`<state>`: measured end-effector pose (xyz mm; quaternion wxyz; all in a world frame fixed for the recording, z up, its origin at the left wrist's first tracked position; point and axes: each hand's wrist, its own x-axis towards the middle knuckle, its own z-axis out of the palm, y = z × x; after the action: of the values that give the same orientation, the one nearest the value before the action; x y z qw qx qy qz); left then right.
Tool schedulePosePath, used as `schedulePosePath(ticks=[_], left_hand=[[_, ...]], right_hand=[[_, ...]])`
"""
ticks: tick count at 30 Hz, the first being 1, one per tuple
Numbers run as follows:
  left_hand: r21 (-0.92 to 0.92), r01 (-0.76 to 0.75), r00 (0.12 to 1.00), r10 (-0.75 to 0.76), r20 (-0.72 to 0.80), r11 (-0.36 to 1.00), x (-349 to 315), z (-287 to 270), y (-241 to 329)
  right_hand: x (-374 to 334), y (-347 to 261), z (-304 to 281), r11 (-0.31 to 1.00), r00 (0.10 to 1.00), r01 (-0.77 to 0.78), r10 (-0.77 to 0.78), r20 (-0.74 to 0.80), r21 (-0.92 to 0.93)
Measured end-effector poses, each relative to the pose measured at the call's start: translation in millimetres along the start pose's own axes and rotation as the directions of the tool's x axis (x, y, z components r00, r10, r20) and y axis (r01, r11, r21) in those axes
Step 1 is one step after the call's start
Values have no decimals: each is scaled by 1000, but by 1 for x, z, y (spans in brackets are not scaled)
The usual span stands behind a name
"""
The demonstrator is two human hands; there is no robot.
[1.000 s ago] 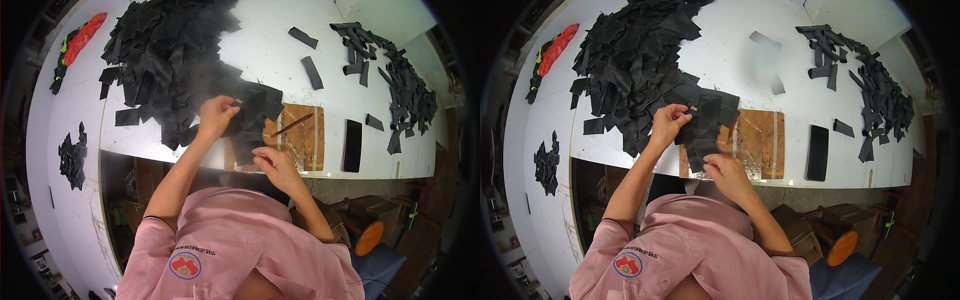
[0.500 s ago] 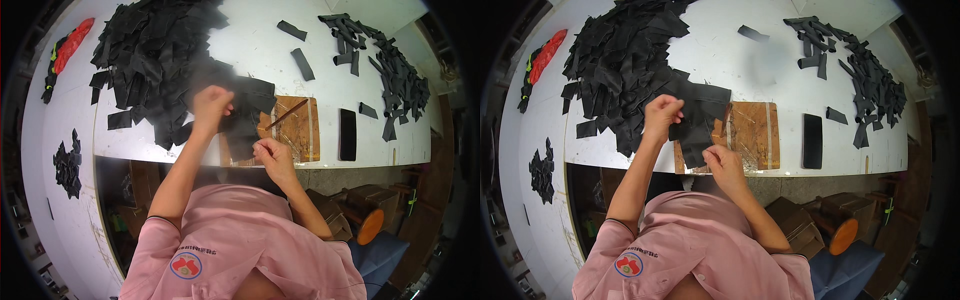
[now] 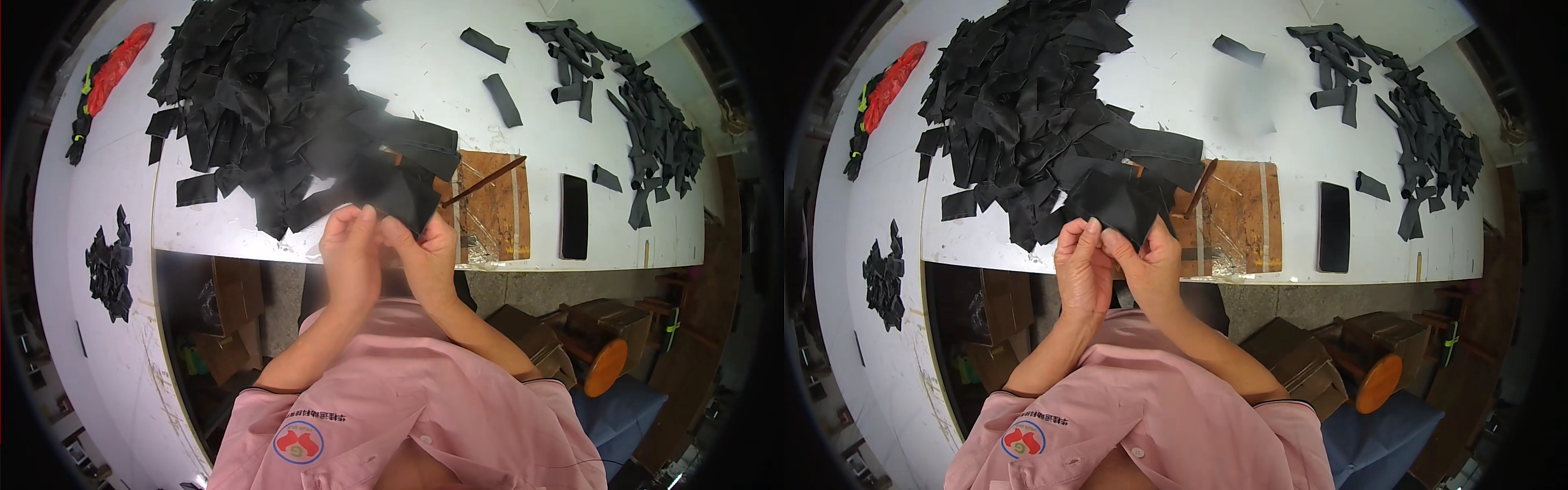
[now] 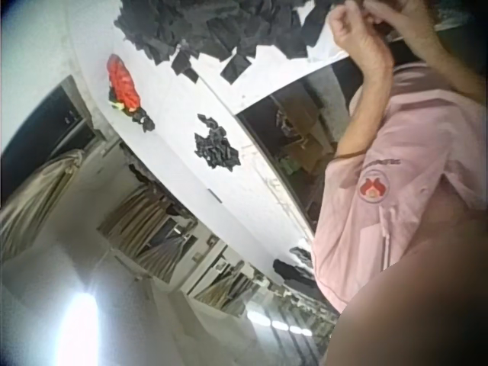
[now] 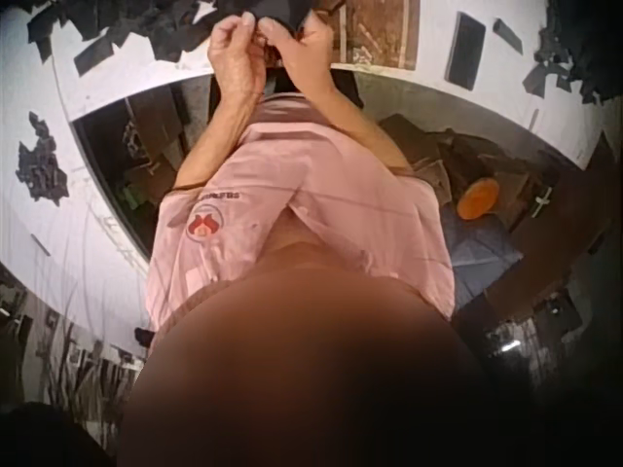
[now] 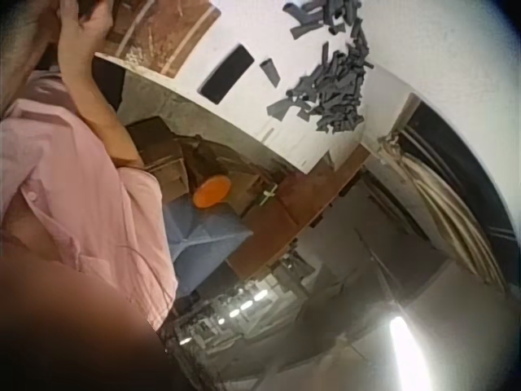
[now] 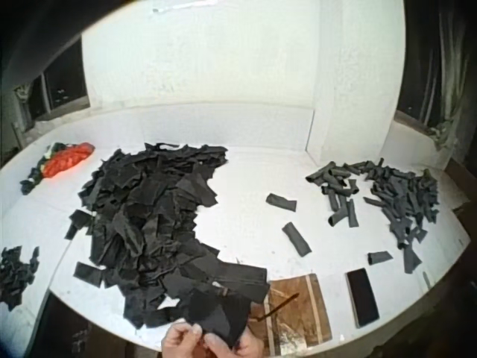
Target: The person is inspecting and sorting black rubber rectangular pieces on a white table.
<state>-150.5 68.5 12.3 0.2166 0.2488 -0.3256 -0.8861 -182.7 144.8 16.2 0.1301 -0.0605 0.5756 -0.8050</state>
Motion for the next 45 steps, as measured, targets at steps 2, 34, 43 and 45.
schedulePosePath(ticks=[2, 34, 43, 45], left_hand=[[26, 31, 1000, -31, -3, 999, -3, 0, -2], [456, -45, 964, -81, 252, 889, -16, 27, 37], [588, -196, 929, -44, 368, 785, -18, 22, 24], [718, -591, 802, 362, 474, 368, -16, 17, 8]], right_hand=[[1, -1, 1, 986, 996, -2, -12, -83, -165], [9, -24, -34, 465, 910, 413, -170, 379, -783], [4, -44, -40, 902, 963, 215, -131, 237, -375], [5, -49, -34, 710, 917, 398, -288, 275, -581]])
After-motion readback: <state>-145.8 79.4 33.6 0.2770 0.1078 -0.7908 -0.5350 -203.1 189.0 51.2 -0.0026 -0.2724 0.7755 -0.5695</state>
